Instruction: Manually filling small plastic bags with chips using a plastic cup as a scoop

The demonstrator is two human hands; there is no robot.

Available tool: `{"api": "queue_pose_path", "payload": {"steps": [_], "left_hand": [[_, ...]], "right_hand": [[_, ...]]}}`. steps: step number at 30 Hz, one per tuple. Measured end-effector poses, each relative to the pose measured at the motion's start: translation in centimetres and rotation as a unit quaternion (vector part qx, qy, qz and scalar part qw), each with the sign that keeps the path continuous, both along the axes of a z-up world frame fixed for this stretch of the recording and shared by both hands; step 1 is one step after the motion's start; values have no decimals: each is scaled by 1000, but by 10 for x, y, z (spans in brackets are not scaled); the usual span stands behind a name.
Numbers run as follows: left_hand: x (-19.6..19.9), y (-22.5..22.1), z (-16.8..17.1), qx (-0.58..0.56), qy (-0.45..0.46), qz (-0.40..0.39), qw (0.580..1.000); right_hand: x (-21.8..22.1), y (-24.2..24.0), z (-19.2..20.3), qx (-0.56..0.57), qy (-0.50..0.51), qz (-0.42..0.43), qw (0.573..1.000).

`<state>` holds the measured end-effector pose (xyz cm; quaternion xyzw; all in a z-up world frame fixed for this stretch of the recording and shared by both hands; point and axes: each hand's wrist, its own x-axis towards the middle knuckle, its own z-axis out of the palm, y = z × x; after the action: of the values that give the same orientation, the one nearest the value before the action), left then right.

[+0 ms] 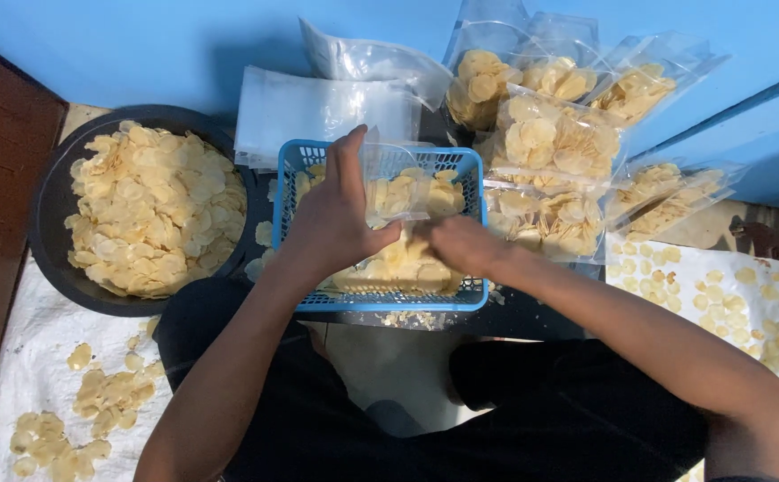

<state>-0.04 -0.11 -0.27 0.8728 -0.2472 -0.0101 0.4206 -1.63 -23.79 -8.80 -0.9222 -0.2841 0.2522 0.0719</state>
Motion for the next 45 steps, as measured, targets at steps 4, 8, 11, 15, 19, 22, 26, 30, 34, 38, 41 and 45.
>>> {"api": "queue_pose_path", "payload": {"steps": [4, 8, 11, 15, 19, 22, 26, 30, 34, 38, 41, 45], "left_hand": [[0, 3, 1, -3, 1, -7, 1000], [5, 3, -10, 9, -12, -18, 1000], [-1, 1, -4, 5, -6, -11, 1000], [0, 2, -6, 20, -12, -5, 1000], [0, 1, -6, 26, -9, -9, 1000], [-1, 0, -5, 32, -9, -7, 999], [-1, 0, -4, 38, 0, -6, 999], [-3, -3, -3, 37, 11, -23, 999], [-1, -6, -4, 56, 9, -39, 998], [-4, -2, 5, 42, 23, -37, 998], [-1, -3, -2, 52, 18, -28, 998], [-2, -7, 2, 50, 21, -33, 998]], "right_hand": [[21, -23, 1, 46, -17, -148, 988], [32, -23, 23, 159, -66, -129, 977], [32, -36, 3, 165, -50, -165, 971], [33, -48, -6, 144, -54, -173, 973], [32, -43, 24, 200, -88, -190, 957], [23, -31, 65, 284, -97, -218, 929], [15, -24, 104, 443, -170, -284, 833], [2, -20, 126, 512, -204, -290, 783], [-12, 9, 153, 514, -188, -243, 801], [-6, 4, 140, 522, -166, -229, 805], [9, -10, 111, 506, -182, -231, 811], [25, -25, 52, 416, -160, -212, 870]]}}
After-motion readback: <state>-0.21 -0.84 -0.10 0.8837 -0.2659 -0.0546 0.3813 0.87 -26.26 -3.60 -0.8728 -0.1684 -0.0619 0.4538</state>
